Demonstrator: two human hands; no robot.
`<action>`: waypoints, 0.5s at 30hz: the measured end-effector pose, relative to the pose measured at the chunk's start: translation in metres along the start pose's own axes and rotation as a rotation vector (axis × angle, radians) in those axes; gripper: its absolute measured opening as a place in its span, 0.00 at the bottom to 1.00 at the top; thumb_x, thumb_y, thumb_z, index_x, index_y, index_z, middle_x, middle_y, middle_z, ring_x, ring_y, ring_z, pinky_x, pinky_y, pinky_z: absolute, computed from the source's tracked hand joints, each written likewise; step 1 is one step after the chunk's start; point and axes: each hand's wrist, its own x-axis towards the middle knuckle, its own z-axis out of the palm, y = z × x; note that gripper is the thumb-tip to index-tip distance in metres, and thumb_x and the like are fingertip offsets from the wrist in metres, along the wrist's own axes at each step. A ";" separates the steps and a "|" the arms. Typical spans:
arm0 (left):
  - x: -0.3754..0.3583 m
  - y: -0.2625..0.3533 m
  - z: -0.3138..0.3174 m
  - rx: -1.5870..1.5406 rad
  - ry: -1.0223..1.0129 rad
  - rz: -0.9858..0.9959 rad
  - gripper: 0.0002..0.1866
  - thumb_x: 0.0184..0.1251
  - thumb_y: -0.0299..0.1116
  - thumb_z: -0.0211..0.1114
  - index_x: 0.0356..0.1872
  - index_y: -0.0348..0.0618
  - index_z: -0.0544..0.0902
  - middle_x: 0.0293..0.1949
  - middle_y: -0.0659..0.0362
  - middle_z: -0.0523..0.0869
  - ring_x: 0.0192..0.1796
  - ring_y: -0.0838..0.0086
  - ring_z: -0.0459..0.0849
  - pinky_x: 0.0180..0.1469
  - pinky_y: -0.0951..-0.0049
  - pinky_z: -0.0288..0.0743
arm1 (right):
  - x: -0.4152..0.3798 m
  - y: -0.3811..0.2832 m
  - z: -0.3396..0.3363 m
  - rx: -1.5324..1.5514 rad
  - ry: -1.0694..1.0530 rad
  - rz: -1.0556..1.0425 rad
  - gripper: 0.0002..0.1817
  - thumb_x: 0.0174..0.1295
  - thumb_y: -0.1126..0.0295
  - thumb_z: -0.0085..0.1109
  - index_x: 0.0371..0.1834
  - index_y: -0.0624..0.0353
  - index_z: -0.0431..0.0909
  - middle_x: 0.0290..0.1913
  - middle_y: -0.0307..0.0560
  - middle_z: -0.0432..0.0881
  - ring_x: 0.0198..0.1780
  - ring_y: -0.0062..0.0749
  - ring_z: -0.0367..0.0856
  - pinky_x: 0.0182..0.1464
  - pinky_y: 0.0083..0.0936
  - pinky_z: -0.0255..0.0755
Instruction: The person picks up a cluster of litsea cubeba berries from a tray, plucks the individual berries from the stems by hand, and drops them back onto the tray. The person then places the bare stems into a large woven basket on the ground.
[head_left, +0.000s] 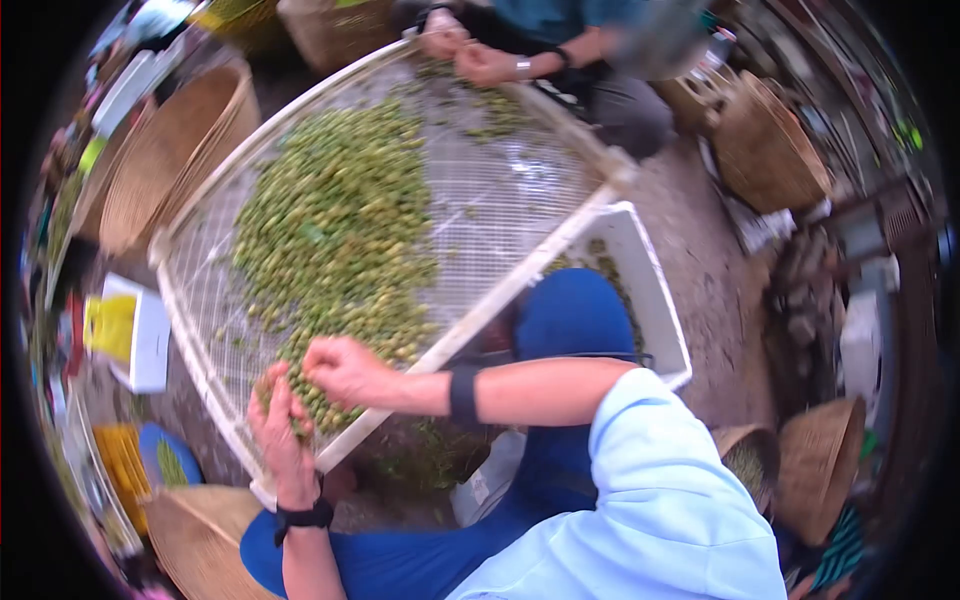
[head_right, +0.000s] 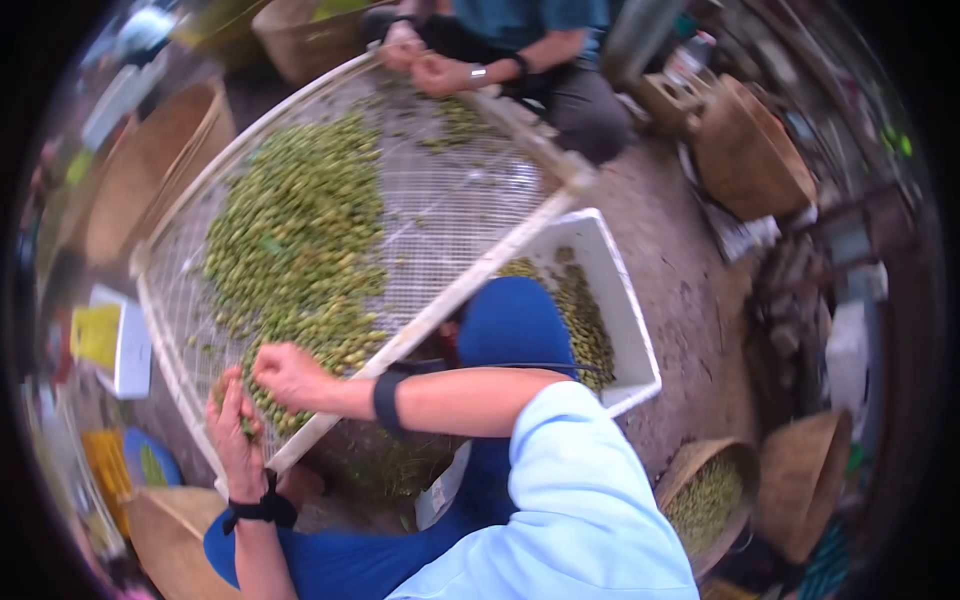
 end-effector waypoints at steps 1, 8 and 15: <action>0.001 -0.002 0.000 0.012 -0.053 0.007 0.09 0.65 0.30 0.55 0.43 0.39 0.75 0.17 0.69 0.68 0.14 0.90 0.64 0.12 0.89 0.57 | -0.004 0.000 0.004 -0.049 0.015 -0.060 0.03 0.57 0.72 0.48 0.30 0.58 0.71 0.18 0.35 0.70 0.16 0.16 0.68 0.14 0.17 0.64; -0.050 0.035 0.057 -0.158 0.019 -0.010 0.10 0.66 0.40 0.55 0.27 0.48 0.73 0.16 0.70 0.67 0.15 0.88 0.66 0.14 0.88 0.58 | -0.043 -0.037 0.007 -0.289 0.168 -0.674 0.07 0.52 0.74 0.53 0.20 0.64 0.71 0.19 0.42 0.71 0.19 0.24 0.74 0.22 0.22 0.69; -0.079 0.051 0.060 -0.325 -0.088 0.020 0.08 0.61 0.29 0.59 0.40 0.41 0.77 0.22 0.67 0.76 0.19 0.87 0.71 0.19 0.88 0.65 | -0.097 -0.064 0.002 -0.599 0.026 -0.791 0.12 0.57 0.71 0.49 0.44 0.58 0.74 0.35 0.51 0.71 0.34 0.43 0.74 0.37 0.31 0.71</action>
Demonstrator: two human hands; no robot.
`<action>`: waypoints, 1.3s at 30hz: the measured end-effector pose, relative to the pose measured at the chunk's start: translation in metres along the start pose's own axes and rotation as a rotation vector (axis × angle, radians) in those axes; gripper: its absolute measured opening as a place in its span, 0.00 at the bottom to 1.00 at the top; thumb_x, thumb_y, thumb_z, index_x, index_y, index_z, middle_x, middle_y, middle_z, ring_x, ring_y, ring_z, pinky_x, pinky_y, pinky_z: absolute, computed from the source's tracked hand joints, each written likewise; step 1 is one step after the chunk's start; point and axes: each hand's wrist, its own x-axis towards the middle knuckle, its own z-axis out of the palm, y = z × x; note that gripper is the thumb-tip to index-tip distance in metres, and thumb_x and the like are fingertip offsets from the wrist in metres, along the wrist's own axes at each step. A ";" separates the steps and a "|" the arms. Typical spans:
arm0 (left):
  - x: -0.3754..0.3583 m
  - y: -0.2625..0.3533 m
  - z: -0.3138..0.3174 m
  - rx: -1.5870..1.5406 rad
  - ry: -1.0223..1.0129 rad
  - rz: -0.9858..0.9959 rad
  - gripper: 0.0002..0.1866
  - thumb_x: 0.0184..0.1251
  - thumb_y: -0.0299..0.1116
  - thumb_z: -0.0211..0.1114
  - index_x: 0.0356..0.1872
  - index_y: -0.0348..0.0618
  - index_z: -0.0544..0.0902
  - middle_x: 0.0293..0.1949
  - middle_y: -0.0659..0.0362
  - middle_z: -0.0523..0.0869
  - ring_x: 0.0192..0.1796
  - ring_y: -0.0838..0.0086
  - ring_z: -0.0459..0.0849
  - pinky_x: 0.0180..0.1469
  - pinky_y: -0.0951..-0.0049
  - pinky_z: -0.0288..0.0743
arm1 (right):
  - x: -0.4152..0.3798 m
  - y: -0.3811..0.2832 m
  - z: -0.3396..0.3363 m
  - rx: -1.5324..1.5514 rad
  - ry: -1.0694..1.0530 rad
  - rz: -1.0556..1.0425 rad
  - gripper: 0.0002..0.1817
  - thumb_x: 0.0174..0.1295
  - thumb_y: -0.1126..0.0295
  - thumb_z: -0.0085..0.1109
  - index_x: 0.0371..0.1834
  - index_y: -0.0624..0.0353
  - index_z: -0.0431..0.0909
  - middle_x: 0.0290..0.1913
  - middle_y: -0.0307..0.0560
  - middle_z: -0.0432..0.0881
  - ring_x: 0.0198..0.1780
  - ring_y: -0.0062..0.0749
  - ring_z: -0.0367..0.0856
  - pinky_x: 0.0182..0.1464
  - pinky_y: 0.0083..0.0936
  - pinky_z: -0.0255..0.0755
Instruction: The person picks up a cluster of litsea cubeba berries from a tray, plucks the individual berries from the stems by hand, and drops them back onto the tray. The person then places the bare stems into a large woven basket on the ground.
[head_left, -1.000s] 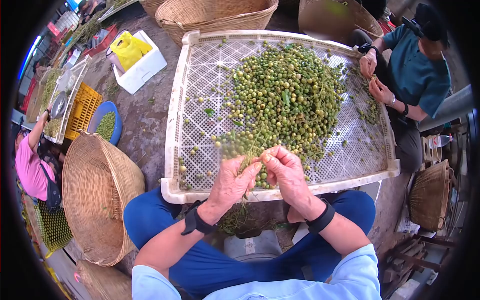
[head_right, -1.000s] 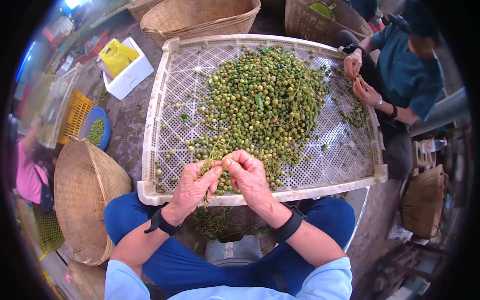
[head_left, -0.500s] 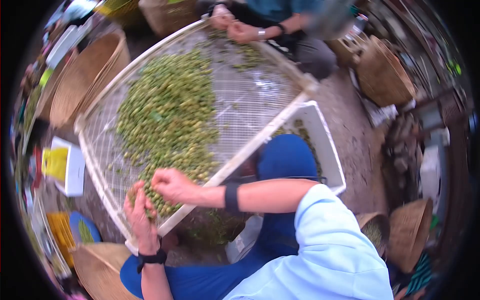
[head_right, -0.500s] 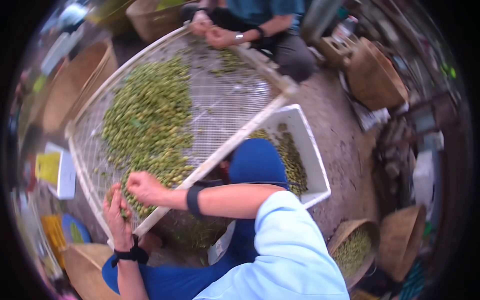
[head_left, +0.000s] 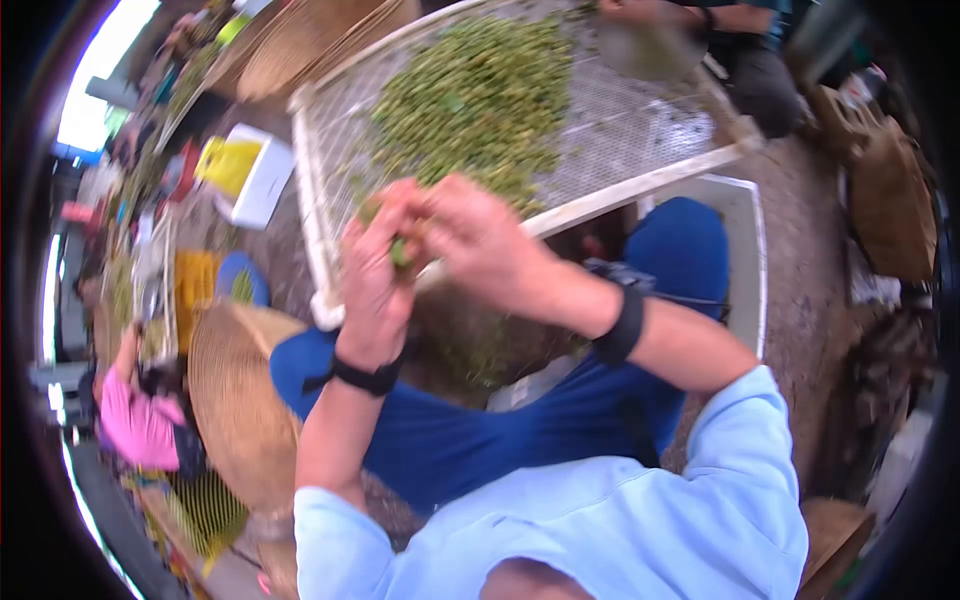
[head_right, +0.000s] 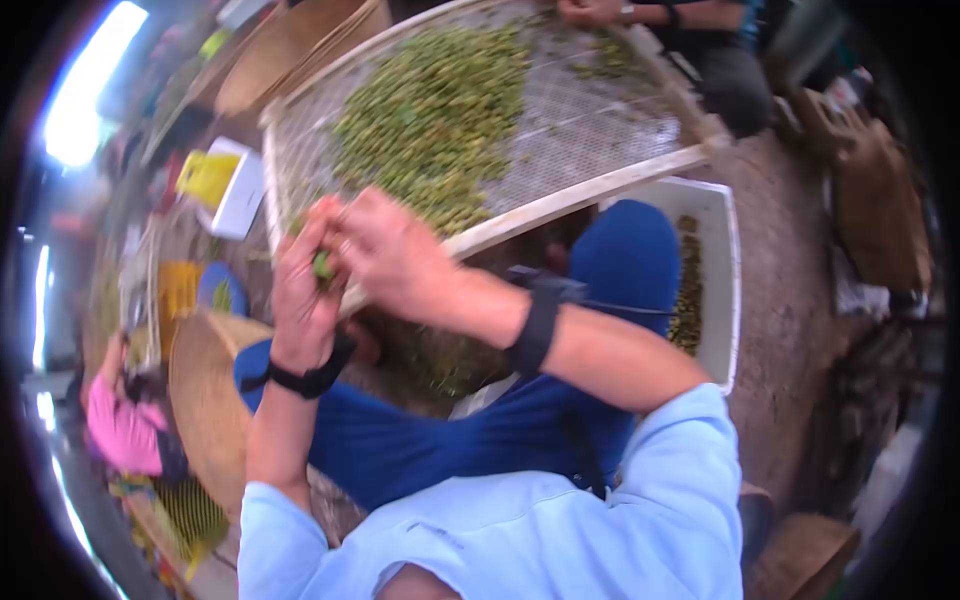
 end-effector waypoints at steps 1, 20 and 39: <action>0.000 -0.008 -0.013 -0.014 -0.010 0.077 0.09 0.62 0.28 0.57 0.42 0.38 0.77 0.21 0.66 0.75 0.19 0.85 0.71 0.19 0.88 0.65 | -0.002 -0.002 -0.003 0.253 -0.029 0.112 0.17 0.58 0.72 0.48 0.52 0.61 0.69 0.35 0.50 0.73 0.31 0.36 0.75 0.35 0.28 0.71; -0.026 -0.046 -0.088 1.181 -0.442 0.105 0.18 0.50 0.33 0.66 0.41 0.33 0.75 0.31 0.51 0.82 0.32 0.68 0.81 0.34 0.71 0.74 | 0.040 0.034 -0.040 -0.676 -0.482 0.364 0.07 0.51 0.71 0.50 0.32 0.58 0.77 0.27 0.54 0.78 0.31 0.49 0.77 0.34 0.38 0.71; 0.079 -0.052 -0.081 0.296 -0.221 -0.151 0.11 0.63 0.30 0.58 0.44 0.37 0.77 0.28 0.64 0.79 0.25 0.87 0.76 0.28 0.86 0.72 | 0.050 0.102 -0.010 0.270 -0.450 0.821 0.05 0.61 0.69 0.48 0.32 0.58 0.70 0.25 0.34 0.75 0.21 0.13 0.70 0.21 0.11 0.63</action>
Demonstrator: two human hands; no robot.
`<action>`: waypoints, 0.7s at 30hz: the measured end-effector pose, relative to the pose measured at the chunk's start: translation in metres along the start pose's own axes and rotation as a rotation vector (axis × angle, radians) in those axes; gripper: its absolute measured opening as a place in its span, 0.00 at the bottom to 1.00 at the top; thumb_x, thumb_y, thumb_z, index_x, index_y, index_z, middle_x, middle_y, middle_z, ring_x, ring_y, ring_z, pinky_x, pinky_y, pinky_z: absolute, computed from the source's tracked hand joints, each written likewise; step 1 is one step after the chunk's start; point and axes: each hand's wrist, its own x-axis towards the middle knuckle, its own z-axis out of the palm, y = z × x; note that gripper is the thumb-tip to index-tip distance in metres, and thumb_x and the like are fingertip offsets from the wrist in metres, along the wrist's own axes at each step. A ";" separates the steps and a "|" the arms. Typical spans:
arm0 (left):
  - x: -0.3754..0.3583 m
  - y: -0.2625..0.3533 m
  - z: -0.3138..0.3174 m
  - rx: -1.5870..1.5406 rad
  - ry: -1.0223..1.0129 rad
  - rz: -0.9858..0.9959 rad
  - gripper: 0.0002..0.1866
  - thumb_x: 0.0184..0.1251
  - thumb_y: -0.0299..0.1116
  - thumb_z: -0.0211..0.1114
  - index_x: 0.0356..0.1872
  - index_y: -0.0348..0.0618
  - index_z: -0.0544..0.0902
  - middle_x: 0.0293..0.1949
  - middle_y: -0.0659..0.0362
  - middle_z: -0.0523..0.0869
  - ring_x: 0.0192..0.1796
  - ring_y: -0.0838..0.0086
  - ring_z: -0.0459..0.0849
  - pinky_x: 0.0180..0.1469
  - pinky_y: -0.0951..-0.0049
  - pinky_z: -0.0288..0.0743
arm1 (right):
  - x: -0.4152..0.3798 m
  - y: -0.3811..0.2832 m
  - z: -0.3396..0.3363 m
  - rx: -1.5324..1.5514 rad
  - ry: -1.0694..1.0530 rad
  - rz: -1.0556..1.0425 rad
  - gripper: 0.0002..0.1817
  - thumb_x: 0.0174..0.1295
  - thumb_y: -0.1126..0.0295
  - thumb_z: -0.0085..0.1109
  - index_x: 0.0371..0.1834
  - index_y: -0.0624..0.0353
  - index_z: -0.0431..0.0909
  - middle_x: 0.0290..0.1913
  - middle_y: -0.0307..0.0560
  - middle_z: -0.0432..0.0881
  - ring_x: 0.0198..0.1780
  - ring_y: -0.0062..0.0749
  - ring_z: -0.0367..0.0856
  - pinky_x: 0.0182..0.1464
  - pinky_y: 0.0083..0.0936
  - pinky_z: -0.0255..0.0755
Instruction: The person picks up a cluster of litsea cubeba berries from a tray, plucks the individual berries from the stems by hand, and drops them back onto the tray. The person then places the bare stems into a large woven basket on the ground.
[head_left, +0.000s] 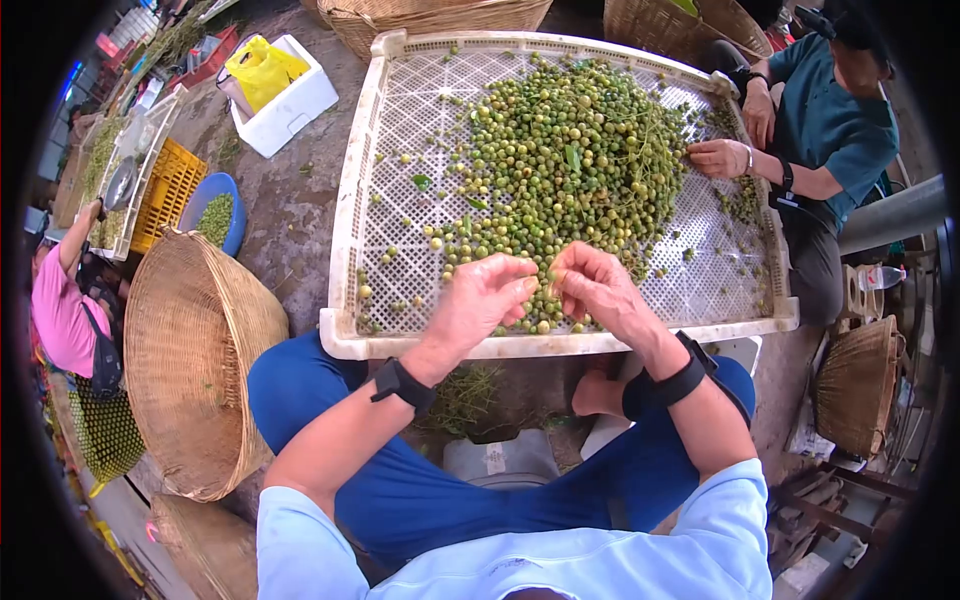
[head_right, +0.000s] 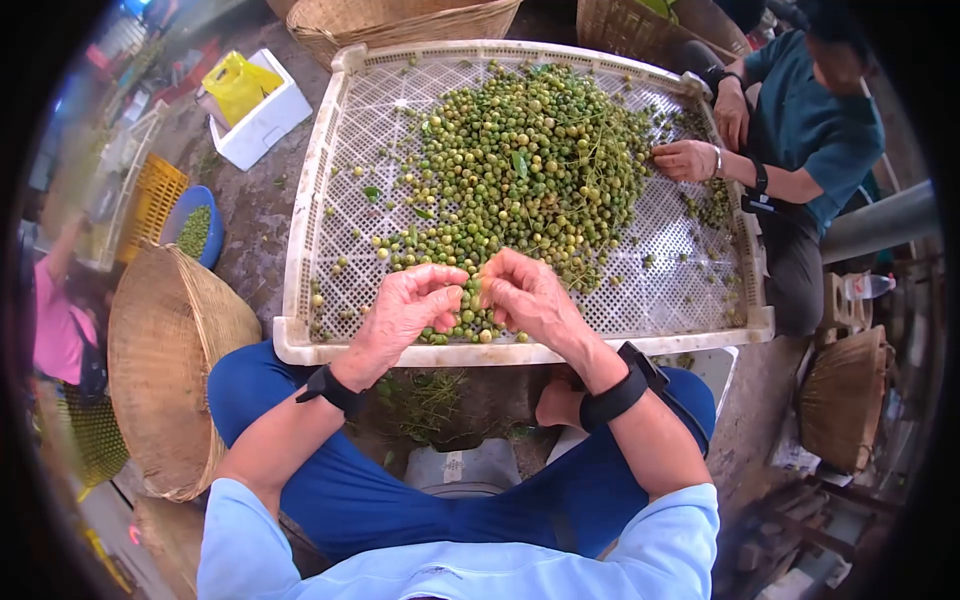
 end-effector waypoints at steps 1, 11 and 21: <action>0.001 0.003 0.002 0.024 0.012 0.046 0.12 0.62 0.31 0.59 0.44 0.37 0.76 0.29 0.64 0.80 0.25 0.87 0.76 0.28 0.87 0.72 | -0.002 -0.004 0.004 -0.016 -0.027 0.006 0.05 0.60 0.69 0.48 0.32 0.58 0.70 0.25 0.34 0.75 0.21 0.13 0.70 0.21 0.11 0.63; 0.002 0.011 0.006 -0.012 -0.005 0.143 0.05 0.61 0.28 0.60 0.32 0.37 0.78 0.25 0.62 0.81 0.22 0.86 0.75 0.25 0.86 0.70 | -0.003 -0.007 0.011 0.308 -0.266 0.229 0.10 0.61 0.63 0.50 0.34 0.58 0.70 0.29 0.38 0.76 0.28 0.17 0.75 0.23 0.15 0.70; 0.000 0.010 -0.009 -0.386 0.209 0.121 0.06 0.61 0.29 0.60 0.26 0.42 0.75 0.21 0.64 0.77 0.22 0.82 0.76 0.24 0.82 0.70 | -0.003 -0.004 0.021 0.815 0.073 -0.004 0.08 0.64 0.70 0.47 0.43 0.60 0.70 0.25 0.39 0.75 0.18 0.16 0.70 0.19 0.15 0.69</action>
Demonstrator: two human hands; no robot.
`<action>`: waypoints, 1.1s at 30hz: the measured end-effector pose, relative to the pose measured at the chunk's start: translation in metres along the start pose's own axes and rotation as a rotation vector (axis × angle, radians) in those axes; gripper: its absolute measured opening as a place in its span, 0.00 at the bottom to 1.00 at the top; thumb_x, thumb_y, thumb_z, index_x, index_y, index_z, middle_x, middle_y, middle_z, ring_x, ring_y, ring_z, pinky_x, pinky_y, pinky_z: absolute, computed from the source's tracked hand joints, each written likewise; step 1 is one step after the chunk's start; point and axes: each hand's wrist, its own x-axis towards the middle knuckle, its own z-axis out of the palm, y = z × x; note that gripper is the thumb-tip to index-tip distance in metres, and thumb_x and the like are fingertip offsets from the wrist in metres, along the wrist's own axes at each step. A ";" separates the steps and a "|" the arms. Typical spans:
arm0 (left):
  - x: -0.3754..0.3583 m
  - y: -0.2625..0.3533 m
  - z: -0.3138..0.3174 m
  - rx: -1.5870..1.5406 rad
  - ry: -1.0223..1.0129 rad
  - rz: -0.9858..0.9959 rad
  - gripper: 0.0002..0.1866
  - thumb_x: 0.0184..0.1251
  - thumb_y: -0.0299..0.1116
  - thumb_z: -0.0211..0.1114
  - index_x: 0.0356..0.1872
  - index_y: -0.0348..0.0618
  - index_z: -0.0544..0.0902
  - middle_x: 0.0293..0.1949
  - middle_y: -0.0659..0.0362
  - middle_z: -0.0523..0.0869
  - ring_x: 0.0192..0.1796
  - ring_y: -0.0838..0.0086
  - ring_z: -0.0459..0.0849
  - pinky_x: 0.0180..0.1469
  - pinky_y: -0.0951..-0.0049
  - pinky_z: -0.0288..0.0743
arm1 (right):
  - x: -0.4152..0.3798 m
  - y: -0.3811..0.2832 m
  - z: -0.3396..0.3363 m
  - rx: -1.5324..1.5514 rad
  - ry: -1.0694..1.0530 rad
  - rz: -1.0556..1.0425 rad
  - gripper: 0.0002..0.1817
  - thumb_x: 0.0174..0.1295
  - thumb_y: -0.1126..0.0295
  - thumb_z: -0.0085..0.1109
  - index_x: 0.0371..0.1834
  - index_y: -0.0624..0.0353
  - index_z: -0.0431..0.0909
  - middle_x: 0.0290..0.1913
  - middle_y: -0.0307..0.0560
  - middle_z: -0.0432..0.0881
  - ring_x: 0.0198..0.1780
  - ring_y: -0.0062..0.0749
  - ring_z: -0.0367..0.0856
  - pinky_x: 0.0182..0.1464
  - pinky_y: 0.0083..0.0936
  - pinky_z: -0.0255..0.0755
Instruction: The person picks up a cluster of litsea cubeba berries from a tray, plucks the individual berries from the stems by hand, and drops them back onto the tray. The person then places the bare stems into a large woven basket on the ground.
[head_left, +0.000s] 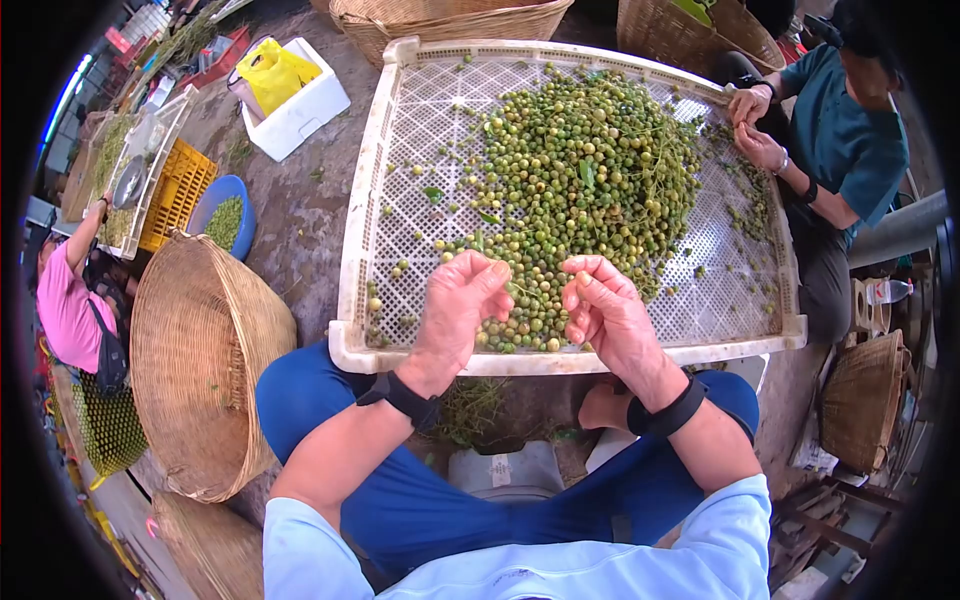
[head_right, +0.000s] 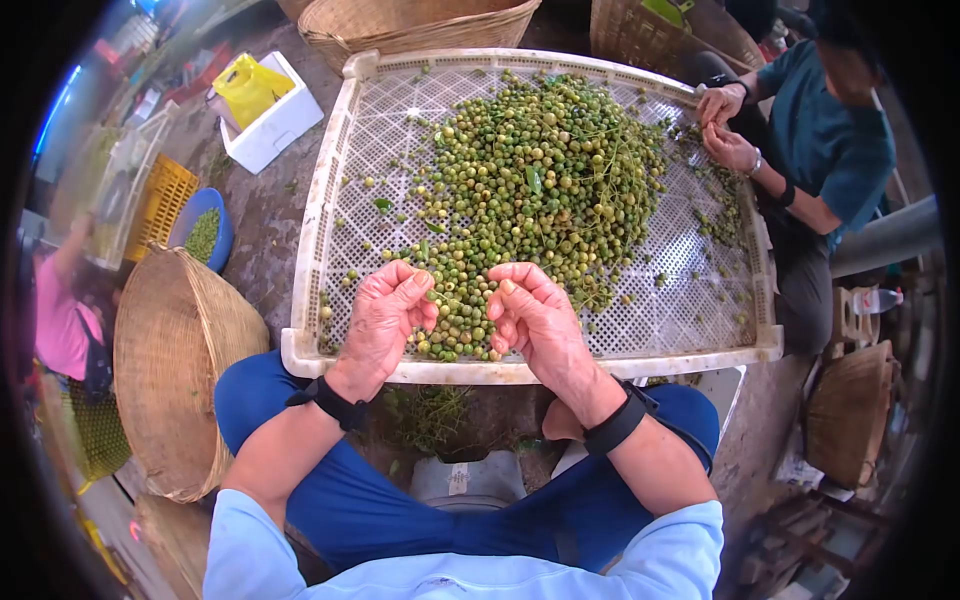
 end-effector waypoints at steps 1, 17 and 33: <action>0.001 0.001 -0.001 -0.008 0.019 0.013 0.06 0.61 0.30 0.60 0.25 0.43 0.75 0.21 0.64 0.77 0.21 0.83 0.75 0.23 0.83 0.70 | 0.001 0.001 0.001 -0.191 0.001 -0.001 0.07 0.64 0.70 0.48 0.42 0.60 0.70 0.25 0.38 0.75 0.18 0.15 0.70 0.20 0.14 0.69; -0.005 -0.014 -0.005 0.371 0.125 -0.003 0.07 0.62 0.29 0.58 0.24 0.43 0.74 0.19 0.66 0.76 0.20 0.87 0.72 0.22 0.86 0.66 | 0.007 0.022 -0.016 -1.029 0.124 -0.205 0.04 0.56 0.73 0.51 0.32 0.62 0.72 0.24 0.47 0.72 0.23 0.34 0.72 0.27 0.28 0.67; -0.002 0.029 -0.015 -0.172 0.211 0.002 0.07 0.61 0.28 0.47 0.29 0.39 0.73 0.16 0.68 0.65 0.17 0.82 0.67 0.25 0.78 0.71 | 0.114 0.010 -0.020 -2.091 0.014 -0.623 0.04 0.54 0.69 0.52 0.30 0.56 0.72 0.32 0.49 0.72 0.36 0.46 0.76 0.33 0.38 0.71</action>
